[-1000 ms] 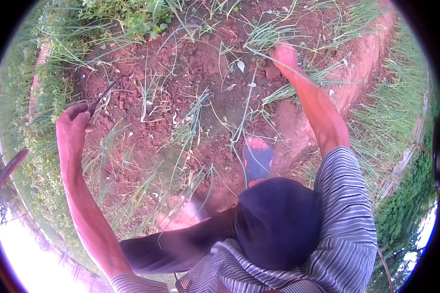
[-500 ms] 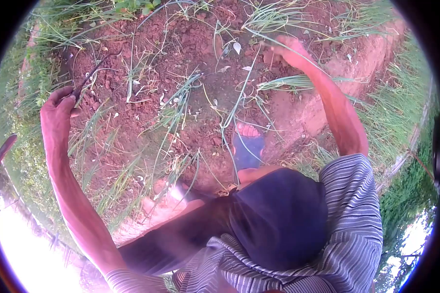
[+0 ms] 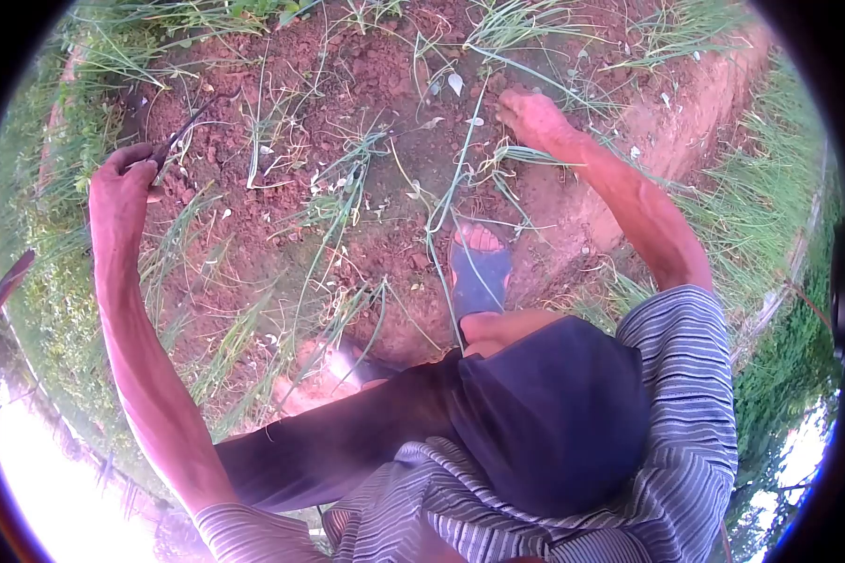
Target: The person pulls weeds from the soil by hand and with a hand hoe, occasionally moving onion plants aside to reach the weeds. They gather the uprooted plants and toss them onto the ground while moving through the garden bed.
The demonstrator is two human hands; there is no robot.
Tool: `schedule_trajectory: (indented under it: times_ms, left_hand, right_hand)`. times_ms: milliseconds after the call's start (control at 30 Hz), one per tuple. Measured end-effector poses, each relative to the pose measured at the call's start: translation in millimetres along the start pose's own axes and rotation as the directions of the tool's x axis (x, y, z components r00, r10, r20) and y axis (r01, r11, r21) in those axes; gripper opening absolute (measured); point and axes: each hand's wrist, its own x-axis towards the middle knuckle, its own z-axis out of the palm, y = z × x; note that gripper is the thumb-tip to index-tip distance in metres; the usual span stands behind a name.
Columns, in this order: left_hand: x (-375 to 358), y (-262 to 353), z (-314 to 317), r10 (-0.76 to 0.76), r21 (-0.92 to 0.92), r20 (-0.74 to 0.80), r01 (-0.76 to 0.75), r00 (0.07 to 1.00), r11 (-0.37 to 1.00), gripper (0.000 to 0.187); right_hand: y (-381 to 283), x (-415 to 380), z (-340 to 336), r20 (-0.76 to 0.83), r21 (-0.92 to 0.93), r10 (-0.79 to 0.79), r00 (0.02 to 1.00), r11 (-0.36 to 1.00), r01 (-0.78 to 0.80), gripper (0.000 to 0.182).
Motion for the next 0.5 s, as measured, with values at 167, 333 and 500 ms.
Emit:
schedule_trajectory:
  times_ms: [167, 333, 500]
  left_hand:
    - [4.0, -3.2, 2.8, 0.019, 0.001, -0.012, -0.019, 1.0, 1.0, 0.035]
    - [0.7, 0.5, 4.0, -0.004, 0.056, -0.029, 0.006, 1.0, 0.998, 0.035]
    - [4.2, -2.4, 7.1, 0.017, 0.04, -0.029, -0.016, 0.999, 0.999, 0.036]
  right_hand:
    - [-4.9, -1.1, 0.4, 0.175, -0.126, -0.155, 0.972, 0.976, 0.178, 0.023]
    - [-2.2, 10.5, 15.0, -0.125, 0.144, 0.171, 0.977, 0.978, -0.153, 0.021]
    - [0.4, 27.8, 6.3, -0.311, 0.334, 0.388, 0.867, 0.899, -0.282, 0.031]
